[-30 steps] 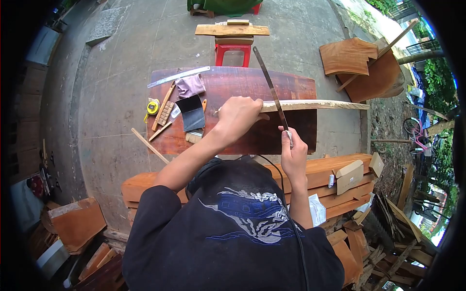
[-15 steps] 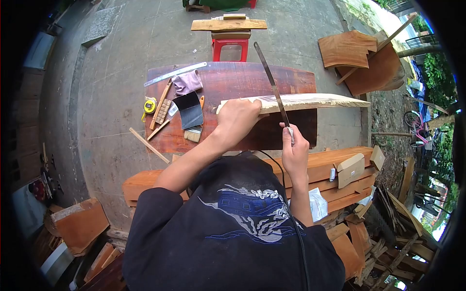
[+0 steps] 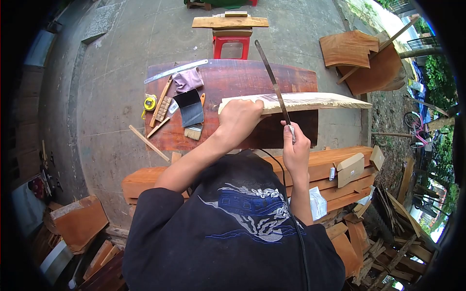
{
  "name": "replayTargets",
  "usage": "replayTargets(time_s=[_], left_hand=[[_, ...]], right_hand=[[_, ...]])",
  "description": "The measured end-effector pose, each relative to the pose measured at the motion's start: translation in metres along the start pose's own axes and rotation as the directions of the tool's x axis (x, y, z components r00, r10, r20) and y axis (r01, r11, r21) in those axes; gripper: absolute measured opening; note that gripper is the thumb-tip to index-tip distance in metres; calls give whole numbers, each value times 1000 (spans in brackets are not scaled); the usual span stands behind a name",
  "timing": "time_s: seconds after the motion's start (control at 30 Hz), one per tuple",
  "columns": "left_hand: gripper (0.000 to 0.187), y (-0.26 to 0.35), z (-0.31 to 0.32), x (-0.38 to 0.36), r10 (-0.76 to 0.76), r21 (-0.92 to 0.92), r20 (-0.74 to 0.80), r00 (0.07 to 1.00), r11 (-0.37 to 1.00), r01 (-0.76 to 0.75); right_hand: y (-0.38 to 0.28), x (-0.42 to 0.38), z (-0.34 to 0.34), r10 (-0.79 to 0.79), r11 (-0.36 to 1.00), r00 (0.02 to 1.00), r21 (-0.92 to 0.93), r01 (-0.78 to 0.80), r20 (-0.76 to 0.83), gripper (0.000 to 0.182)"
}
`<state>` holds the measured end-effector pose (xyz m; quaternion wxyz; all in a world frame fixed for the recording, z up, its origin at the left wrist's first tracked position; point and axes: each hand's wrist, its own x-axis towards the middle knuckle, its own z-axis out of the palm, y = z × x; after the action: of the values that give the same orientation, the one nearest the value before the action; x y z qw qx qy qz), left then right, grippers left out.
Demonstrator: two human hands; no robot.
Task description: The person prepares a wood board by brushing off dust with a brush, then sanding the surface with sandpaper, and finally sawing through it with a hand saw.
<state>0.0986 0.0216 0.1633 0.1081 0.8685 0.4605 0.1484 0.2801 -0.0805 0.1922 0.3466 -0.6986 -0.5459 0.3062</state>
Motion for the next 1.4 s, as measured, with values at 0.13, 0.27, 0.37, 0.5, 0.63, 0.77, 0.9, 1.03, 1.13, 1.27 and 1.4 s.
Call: replayTargets(time_s=[0.13, 0.27, 0.37, 0.5, 0.63, 0.77, 0.9, 1.03, 1.13, 1.27, 1.4], left_hand=[[22, 2, -3, -1, -12, -15, 1, 1000, 1000, 12], [22, 4, -4, -2, -19, -16, 6, 1000, 1000, 19], [21, 4, -6, -2, -21, -24, 7, 1000, 999, 22], [26, 3, -3, 0, -23, -1, 17, 1000, 1000, 23], [39, -5, -12, 13, -41, -28, 74, 996, 999, 44], [46, -16, -17, 29, -33, -40, 86, 996, 998, 37], [44, -7, -15, 18, -33, -15, 85, 996, 999, 34], [37, -1, -4, 5, -19, 6, 45, 999, 1000, 19], [27, 5, 1, 0, -33, 50, 27, 999, 998, 32], [8, 12, 16, -19, 45, 115, -48, 998, 993, -40], [14, 14, 22, -28, 89, 135, -65, 994, 988, -79]], right_hand=[[-1, 0, 0, 8, 1000, 1000, -4, -8, 7, 26], [-1, 1, 1, -14, 999, 1000, -50, 14, -8, 25], [0, 3, 2, -35, 998, 999, -60, 34, -15, 24], [-3, 7, 3, -40, 995, 999, -91, 39, -12, 23], [-1, 2, 3, -37, 991, 999, -126, 35, -11, 23], [-1, -5, -3, 49, 988, 998, -148, -41, 45, 25], [-9, 20, 3, -19, 986, 999, -167, 25, 36, 23], [-10, 9, 2, 17, 980, 998, -197, -4, 64, 20], [-7, -9, -7, 66, 978, 994, -205, -46, 92, 19], [-10, -6, -4, 45, 975, 994, -222, -23, 96, 19], [-9, -21, -7, 71, 970, 992, -241, -44, 107, 21]])
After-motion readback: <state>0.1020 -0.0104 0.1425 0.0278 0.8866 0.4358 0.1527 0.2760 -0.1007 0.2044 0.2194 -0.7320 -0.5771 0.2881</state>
